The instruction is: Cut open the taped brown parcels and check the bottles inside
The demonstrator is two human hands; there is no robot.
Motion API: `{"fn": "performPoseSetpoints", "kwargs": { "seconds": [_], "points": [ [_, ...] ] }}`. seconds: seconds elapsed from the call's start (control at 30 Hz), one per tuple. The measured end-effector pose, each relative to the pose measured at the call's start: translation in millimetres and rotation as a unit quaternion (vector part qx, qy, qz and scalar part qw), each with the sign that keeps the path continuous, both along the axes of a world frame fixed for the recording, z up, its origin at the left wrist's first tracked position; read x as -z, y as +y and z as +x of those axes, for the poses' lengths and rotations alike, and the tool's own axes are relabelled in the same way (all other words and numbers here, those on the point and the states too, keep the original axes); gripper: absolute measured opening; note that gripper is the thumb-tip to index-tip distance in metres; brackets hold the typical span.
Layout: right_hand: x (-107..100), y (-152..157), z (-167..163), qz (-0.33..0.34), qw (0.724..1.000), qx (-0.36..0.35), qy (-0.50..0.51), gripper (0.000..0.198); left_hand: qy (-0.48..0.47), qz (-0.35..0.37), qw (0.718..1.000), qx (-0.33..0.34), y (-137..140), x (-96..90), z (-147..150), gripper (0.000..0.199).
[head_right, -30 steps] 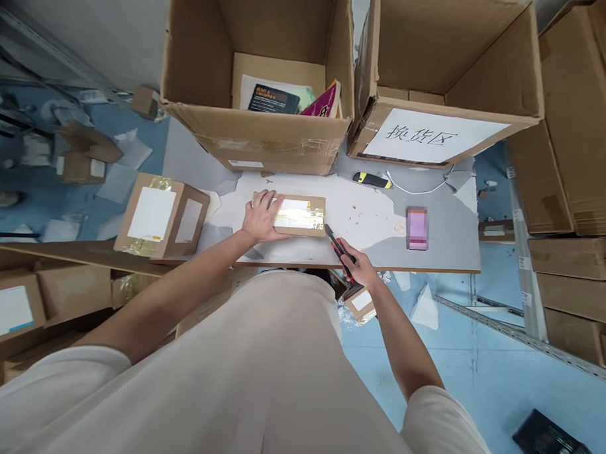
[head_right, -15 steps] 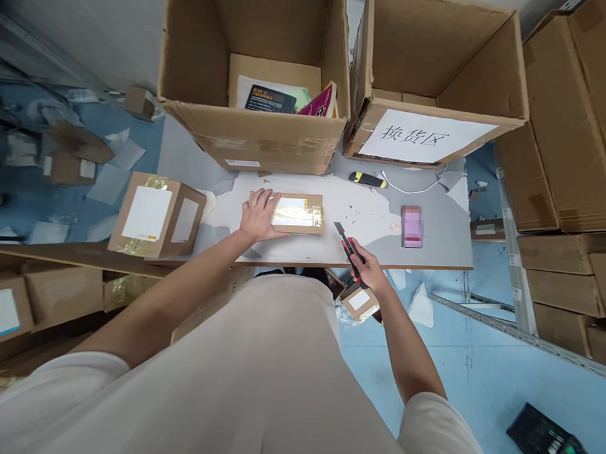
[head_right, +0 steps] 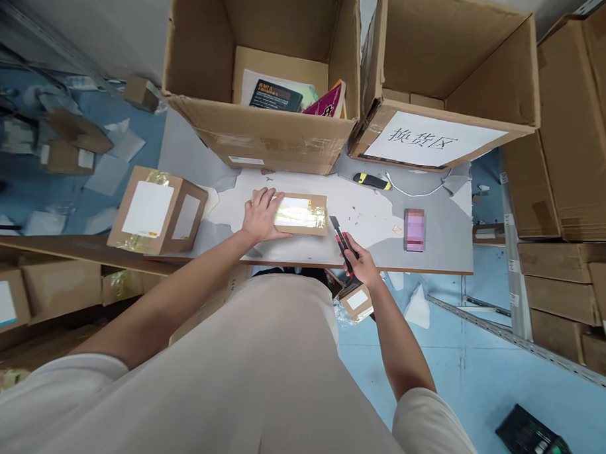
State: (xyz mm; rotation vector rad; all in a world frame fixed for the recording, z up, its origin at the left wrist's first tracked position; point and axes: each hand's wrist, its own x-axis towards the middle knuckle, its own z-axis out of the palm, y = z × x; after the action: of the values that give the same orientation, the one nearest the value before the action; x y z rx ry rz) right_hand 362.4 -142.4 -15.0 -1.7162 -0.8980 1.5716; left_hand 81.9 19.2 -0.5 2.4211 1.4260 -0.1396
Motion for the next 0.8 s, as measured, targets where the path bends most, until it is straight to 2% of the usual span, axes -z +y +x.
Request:
{"fn": "performPoseSetpoints", "kwargs": {
  "seconds": [0.23, 0.57, 0.8],
  "points": [
    [-2, 9, -1, 0.001, 1.000, -0.025, -0.006, 0.074, 0.004, 0.000, 1.000, -0.002, 0, -0.7, 0, 0.115],
    [-22, 36, 32, -0.042, 0.986, -0.158, -0.031, 0.058, 0.010, -0.007, 1.000, -0.008, -1, -3.1, 4, 0.113],
    [-27, 51, 28, -0.054, 0.982, -0.178, -0.023, 0.059, 0.011, -0.004, 1.000, -0.006, 1, -2.1, 3, 0.113]
  ]
}}
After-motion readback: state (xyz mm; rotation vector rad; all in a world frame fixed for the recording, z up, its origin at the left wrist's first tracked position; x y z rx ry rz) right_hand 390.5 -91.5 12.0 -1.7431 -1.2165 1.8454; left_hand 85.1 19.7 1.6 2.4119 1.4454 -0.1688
